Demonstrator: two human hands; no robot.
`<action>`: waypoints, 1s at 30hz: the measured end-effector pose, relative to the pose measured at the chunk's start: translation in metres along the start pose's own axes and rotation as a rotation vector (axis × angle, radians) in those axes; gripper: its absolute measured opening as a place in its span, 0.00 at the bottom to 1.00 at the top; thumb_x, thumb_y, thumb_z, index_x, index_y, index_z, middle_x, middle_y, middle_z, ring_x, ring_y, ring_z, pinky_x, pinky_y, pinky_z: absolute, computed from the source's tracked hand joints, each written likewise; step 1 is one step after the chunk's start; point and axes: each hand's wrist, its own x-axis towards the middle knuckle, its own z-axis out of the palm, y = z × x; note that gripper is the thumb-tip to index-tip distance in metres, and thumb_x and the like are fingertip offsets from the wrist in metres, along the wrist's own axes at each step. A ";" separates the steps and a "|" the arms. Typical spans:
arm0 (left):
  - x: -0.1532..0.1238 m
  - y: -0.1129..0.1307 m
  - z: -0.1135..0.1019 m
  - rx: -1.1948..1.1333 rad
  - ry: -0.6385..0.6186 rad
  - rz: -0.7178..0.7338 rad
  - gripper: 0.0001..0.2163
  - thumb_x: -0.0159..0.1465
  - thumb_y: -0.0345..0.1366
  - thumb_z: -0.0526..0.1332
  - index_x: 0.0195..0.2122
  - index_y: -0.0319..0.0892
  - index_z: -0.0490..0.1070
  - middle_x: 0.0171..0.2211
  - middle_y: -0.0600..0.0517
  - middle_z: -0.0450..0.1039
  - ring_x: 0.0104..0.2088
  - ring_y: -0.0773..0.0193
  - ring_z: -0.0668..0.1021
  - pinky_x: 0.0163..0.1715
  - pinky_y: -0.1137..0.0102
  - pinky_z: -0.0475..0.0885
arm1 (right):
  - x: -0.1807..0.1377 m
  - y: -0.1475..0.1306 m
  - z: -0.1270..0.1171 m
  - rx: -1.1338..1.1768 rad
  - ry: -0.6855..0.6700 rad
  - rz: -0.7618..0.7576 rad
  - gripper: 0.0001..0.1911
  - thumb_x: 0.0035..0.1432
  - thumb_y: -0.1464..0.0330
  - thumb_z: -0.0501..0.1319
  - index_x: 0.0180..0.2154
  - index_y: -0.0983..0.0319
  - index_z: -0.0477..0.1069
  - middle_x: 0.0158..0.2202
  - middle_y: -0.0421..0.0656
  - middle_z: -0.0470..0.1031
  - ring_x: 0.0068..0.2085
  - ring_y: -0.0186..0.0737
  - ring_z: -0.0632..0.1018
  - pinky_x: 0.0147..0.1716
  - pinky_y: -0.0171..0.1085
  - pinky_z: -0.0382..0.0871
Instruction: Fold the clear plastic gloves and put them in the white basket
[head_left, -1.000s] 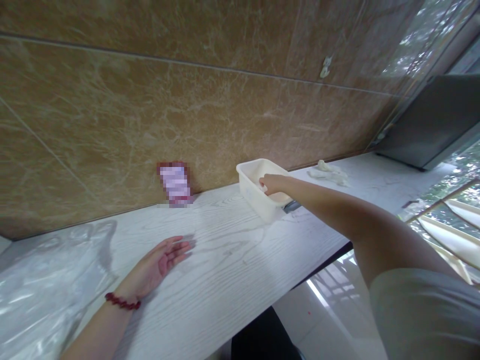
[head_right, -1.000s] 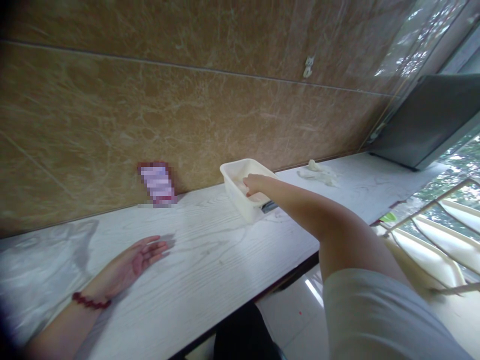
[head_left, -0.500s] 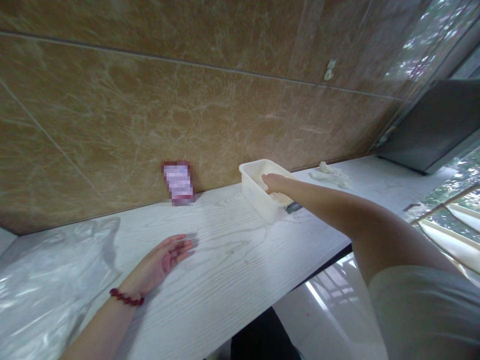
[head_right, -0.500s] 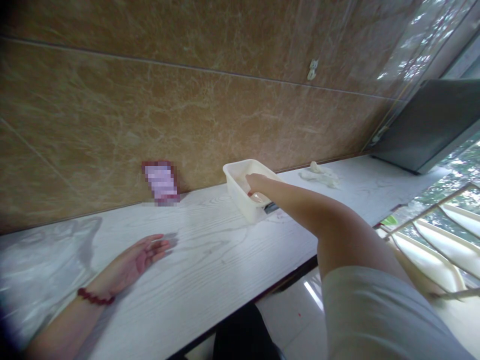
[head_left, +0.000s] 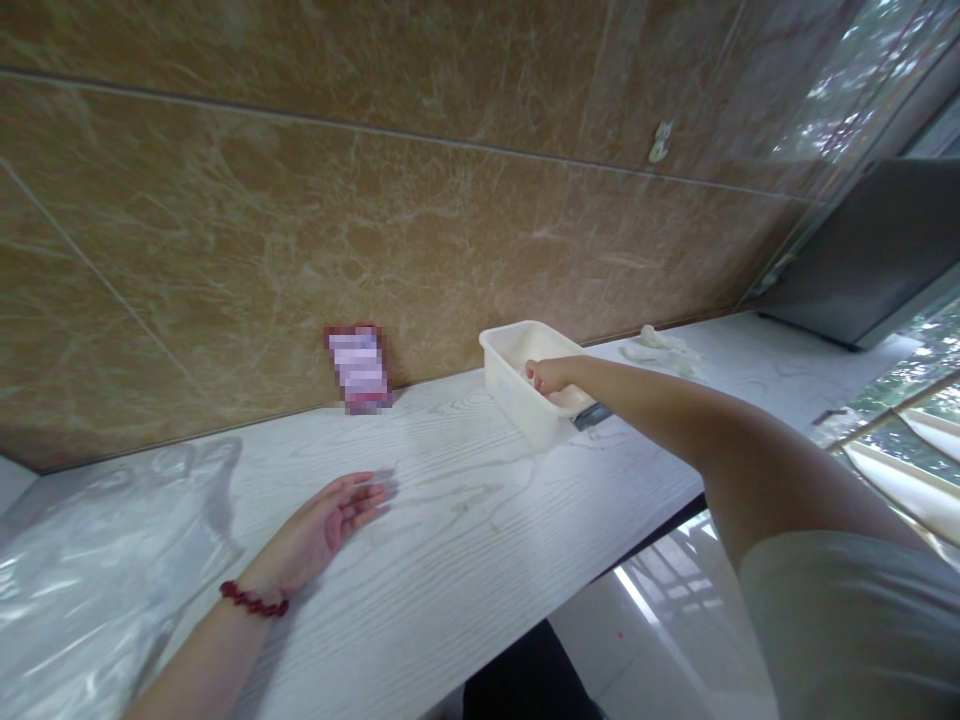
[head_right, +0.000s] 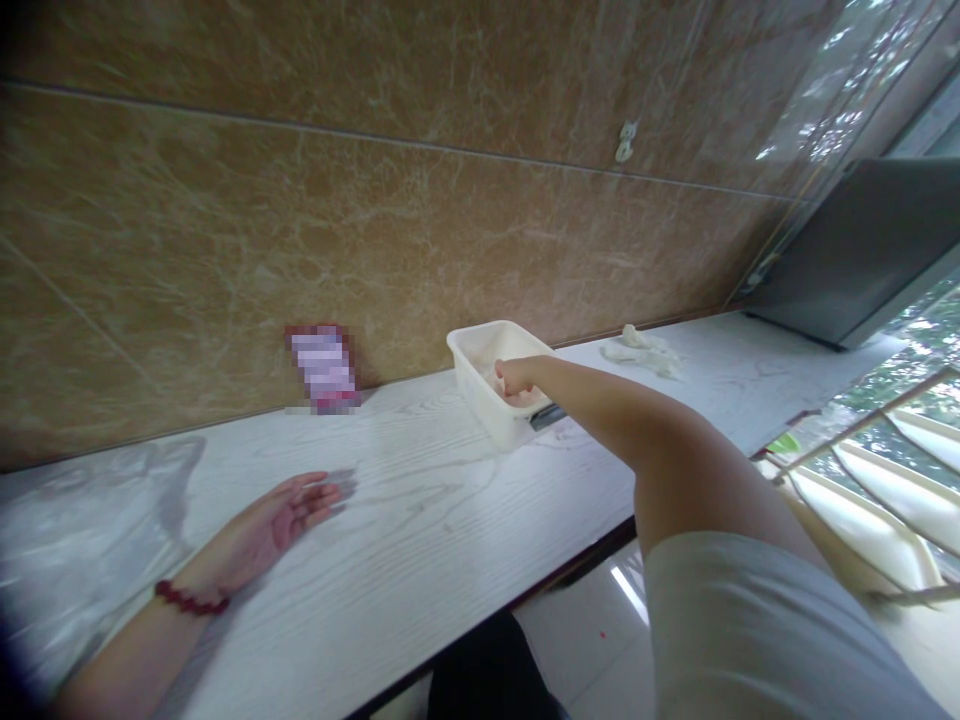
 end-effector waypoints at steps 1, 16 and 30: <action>0.000 0.000 -0.001 -0.001 -0.003 0.000 0.09 0.57 0.30 0.56 0.38 0.38 0.70 0.38 0.44 0.73 0.42 0.61 0.74 0.48 0.67 0.64 | 0.001 0.000 0.001 0.001 0.005 0.006 0.26 0.43 0.72 0.62 0.45 0.63 0.58 0.37 0.45 0.72 0.30 0.36 0.74 0.25 0.32 0.66; -0.004 0.002 0.006 0.022 0.009 0.027 0.08 0.57 0.32 0.57 0.38 0.37 0.70 0.37 0.44 0.74 0.41 0.60 0.74 0.47 0.66 0.65 | 0.012 0.009 -0.003 -0.182 0.194 0.015 0.20 0.47 0.67 0.60 0.43 0.63 0.61 0.35 0.47 0.72 0.34 0.41 0.73 0.27 0.33 0.62; 0.000 -0.001 -0.003 0.026 -0.036 0.033 0.09 0.58 0.33 0.57 0.39 0.38 0.70 0.38 0.45 0.73 0.43 0.61 0.73 0.47 0.68 0.65 | -0.002 0.020 -0.016 0.129 0.115 0.185 0.17 0.45 0.79 0.56 0.41 0.63 0.66 0.37 0.45 0.71 0.30 0.33 0.73 0.21 0.28 0.66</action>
